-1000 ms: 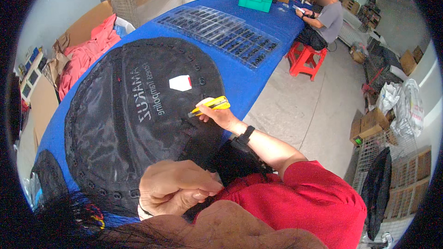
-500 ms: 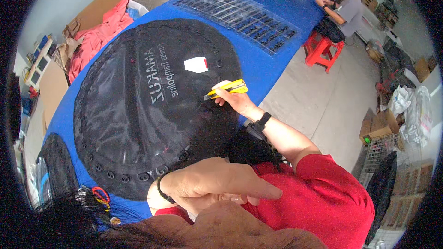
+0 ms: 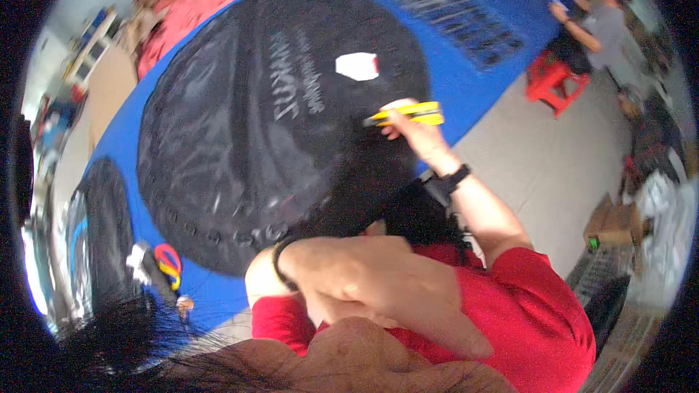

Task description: The recorder uses a utility knife to trim excess material from a circular black mesh fabric object on a blue workbench.

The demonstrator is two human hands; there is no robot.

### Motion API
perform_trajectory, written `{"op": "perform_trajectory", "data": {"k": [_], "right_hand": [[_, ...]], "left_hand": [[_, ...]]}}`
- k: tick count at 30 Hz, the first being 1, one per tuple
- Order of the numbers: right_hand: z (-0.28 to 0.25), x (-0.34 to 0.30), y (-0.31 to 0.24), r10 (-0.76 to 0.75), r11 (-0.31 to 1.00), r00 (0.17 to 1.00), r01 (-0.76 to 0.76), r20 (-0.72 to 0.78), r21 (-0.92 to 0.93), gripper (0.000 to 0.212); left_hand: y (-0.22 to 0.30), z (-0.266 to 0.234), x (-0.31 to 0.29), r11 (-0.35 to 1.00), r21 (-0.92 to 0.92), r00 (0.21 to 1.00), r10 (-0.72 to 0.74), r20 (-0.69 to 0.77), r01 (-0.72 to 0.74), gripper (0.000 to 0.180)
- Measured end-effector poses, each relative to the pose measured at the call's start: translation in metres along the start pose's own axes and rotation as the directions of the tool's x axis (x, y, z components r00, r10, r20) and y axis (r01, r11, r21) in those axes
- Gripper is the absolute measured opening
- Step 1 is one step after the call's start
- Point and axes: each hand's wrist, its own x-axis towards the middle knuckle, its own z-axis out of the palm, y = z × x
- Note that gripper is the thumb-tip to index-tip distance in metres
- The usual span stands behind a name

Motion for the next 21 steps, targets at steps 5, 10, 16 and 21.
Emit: {"op": "perform_trajectory", "data": {"k": [5,10,16,21], "right_hand": [[-0.005,-0.003,0.000,-0.014,0.999,1.000,0.013,0.021,0.048,0.028],[0.001,0.000,0.002,-0.002,1.000,0.998,0.001,0.066,0.024,0.028],[-0.002,-0.004,-0.003,-0.007,0.999,0.999,0.006,0.047,0.033,0.029],[0.000,-0.005,-0.003,-0.022,0.999,0.999,0.021,0.035,0.026,0.029]], "left_hand": [[-0.004,0.002,0.005,0.978,-0.126,0.981,0.153,-0.122,-0.168,0.044],[-0.006,0.003,-0.002,0.963,-0.247,0.988,0.077,-0.131,-0.108,0.043],[-0.004,0.009,0.002,0.964,-0.246,0.987,0.063,-0.150,-0.099,0.030],[-0.016,0.011,-0.001,0.976,-0.201,0.996,0.089,0.011,-0.084,0.043]]}}
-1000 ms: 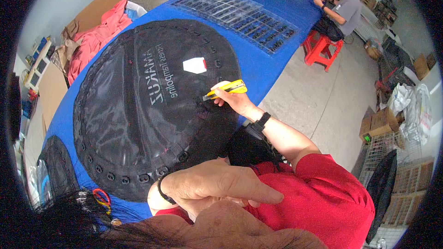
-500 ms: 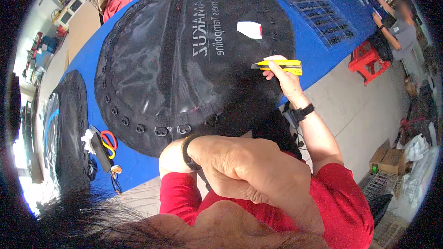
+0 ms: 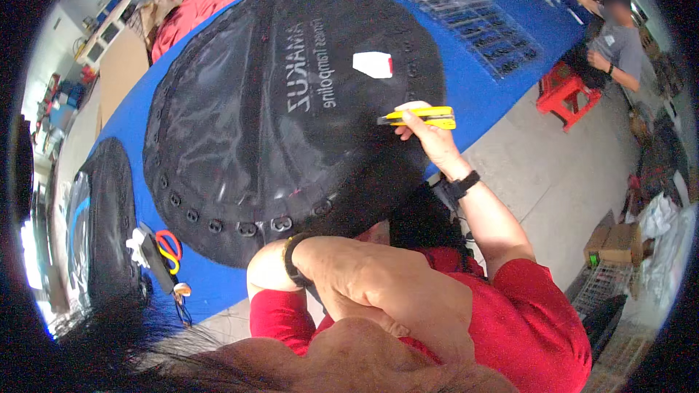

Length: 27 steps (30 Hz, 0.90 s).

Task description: The recorder uses a utility knife to trim excess material from a circular black mesh fabric object on a blue workbench.

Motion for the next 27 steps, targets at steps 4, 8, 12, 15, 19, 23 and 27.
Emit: {"op": "perform_trajectory", "data": {"k": [4,8,12,15,19,23,27], "right_hand": [[0.004,0.003,0.000,0.017,0.999,1.000,-0.016,-0.014,0.039,0.026],[-0.001,0.002,-0.002,-0.003,1.000,1.000,0.003,-0.025,0.014,0.026],[0.002,0.005,0.002,-0.009,0.999,1.000,0.009,0.001,0.044,0.020],[0.004,0.003,-0.001,0.002,0.999,1.000,-0.002,-0.010,0.054,0.021],[0.007,0.001,-0.006,0.006,0.999,1.000,-0.006,-0.006,0.032,0.024],[0.004,0.000,-0.005,-0.041,0.999,0.999,0.042,0.025,-0.016,0.023],[0.000,0.004,0.004,-0.107,0.992,0.994,0.107,0.010,-0.063,0.020]], "left_hand": [[0.004,-0.007,0.003,0.999,0.039,1.000,-0.026,-0.008,0.027,0.046],[0.001,-0.003,0.008,0.997,-0.029,0.996,-0.067,0.053,0.069,0.042],[0.007,0.000,0.015,0.933,0.156,0.933,-0.343,0.109,0.325,0.033],[-0.004,0.002,0.003,0.906,0.263,0.942,-0.335,-0.030,0.331,0.023],[0.010,0.000,0.003,0.913,0.278,0.952,-0.264,-0.155,0.298,0.013],[0.017,-0.001,0.003,0.893,0.314,0.944,-0.279,-0.174,0.322,0.018],[0.019,-0.005,0.008,0.861,0.370,0.933,-0.283,-0.221,0.349,0.020]]}}
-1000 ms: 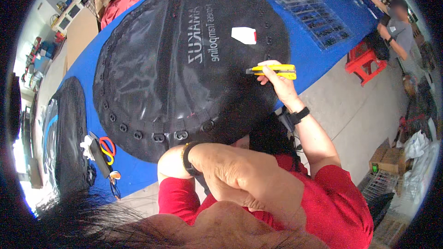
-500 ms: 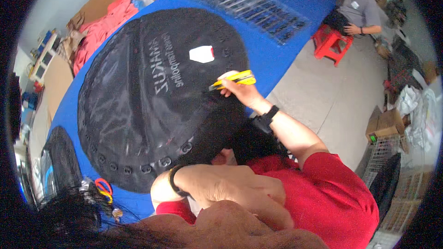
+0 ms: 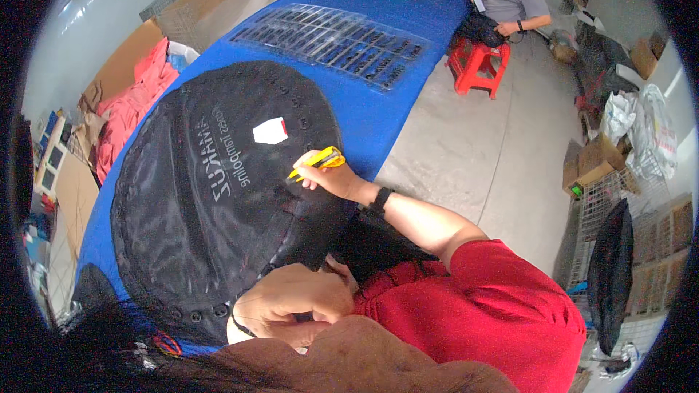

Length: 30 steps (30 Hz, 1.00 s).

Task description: The recorder uses a utility knife to trim excess material from a circular black mesh fabric object on a blue workbench.

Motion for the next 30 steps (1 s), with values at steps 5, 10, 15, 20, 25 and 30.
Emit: {"op": "perform_trajectory", "data": {"k": [5,10,15,20,25,30], "right_hand": [[0.007,0.003,0.008,0.007,0.994,0.999,-0.011,0.038,0.105,0.018],[0.001,0.004,0.014,0.023,0.982,0.998,-0.032,0.052,0.184,0.017],[0.000,0.002,0.014,0.025,0.969,0.996,-0.044,0.081,0.244,0.014],[0.013,0.002,0.016,0.036,0.949,0.993,-0.068,0.109,0.309,0.014],[0.008,-0.001,0.014,0.041,0.962,0.995,-0.063,0.088,0.265,0.014],[0.014,-0.004,0.008,0.058,0.961,0.993,-0.083,0.103,0.264,0.013]], "left_hand": [[0.013,0.003,-0.005,0.992,0.098,0.973,-0.058,-0.222,0.081,0.021],[0.019,0.011,-0.014,0.887,0.258,0.850,-0.228,-0.474,0.382,0.022],[-0.006,0.034,-0.071,0.843,-0.022,0.399,-0.277,-0.874,0.538,0.015],[-0.032,0.055,-0.125,0.743,-0.149,0.041,-0.232,-0.972,0.653,0.019],[-0.066,0.060,-0.148,0.708,0.017,-0.074,0.098,-0.992,0.706,0.021],[-0.084,0.065,-0.174,0.338,0.171,0.062,0.309,-0.949,0.926,0.013]]}}
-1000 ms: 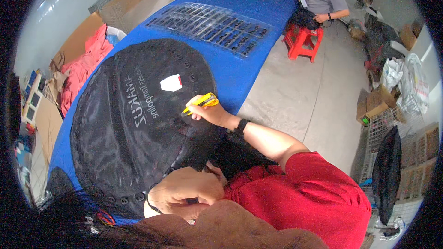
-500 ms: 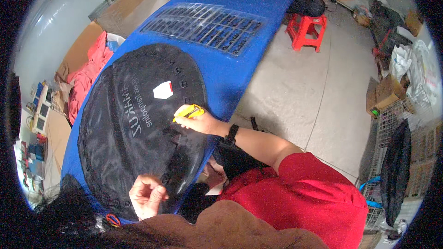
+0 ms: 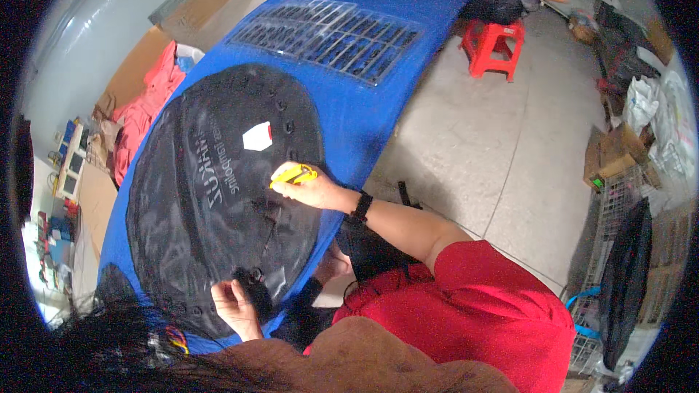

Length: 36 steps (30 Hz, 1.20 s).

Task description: The recorder uses a utility knife to trim excess material from a circular black mesh fabric object on a blue workbench.

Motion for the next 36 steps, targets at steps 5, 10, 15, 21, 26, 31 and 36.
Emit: {"op": "perform_trajectory", "data": {"k": [5,10,15,21,26,31,36], "right_hand": [[-0.005,0.001,-0.003,-0.110,0.988,0.994,0.111,0.014,-0.112,0.010],[-0.022,0.002,-0.010,0.020,0.996,1.000,-0.021,-0.008,-0.091,0.021],[-0.019,0.001,-0.011,-0.054,0.971,0.999,0.054,0.007,-0.232,0.026],[-0.016,-0.002,-0.012,-0.037,0.961,0.999,0.031,-0.017,-0.275,0.026],[-0.010,-0.001,-0.016,0.009,0.961,1.000,-0.015,-0.021,-0.275,0.027],[-0.013,-0.003,-0.016,0.010,0.958,0.999,-0.019,-0.033,-0.287,0.027],[-0.011,-0.002,-0.018,0.035,0.972,0.999,-0.041,-0.032,-0.230,0.027]], "left_hand": [[0.025,0.008,0.005,0.953,0.265,0.989,0.150,0.015,-0.148,0.009],[0.035,0.024,0.005,0.956,0.263,0.991,0.136,-0.005,-0.130,0.009],[0.024,0.026,-0.001,0.965,0.248,0.996,0.094,-0.011,-0.088,0.011],[0.024,0.030,-0.007,0.972,0.224,0.998,0.066,-0.005,-0.063,0.010],[0.041,0.040,0.010,0.979,0.196,0.996,0.041,0.074,-0.055,0.022],[0.074,0.063,0.029,0.961,0.239,0.961,0.073,0.266,-0.139,0.055],[0.075,0.075,0.038,0.967,0.251,0.896,-0.073,0.437,-0.044,0.069]]}}
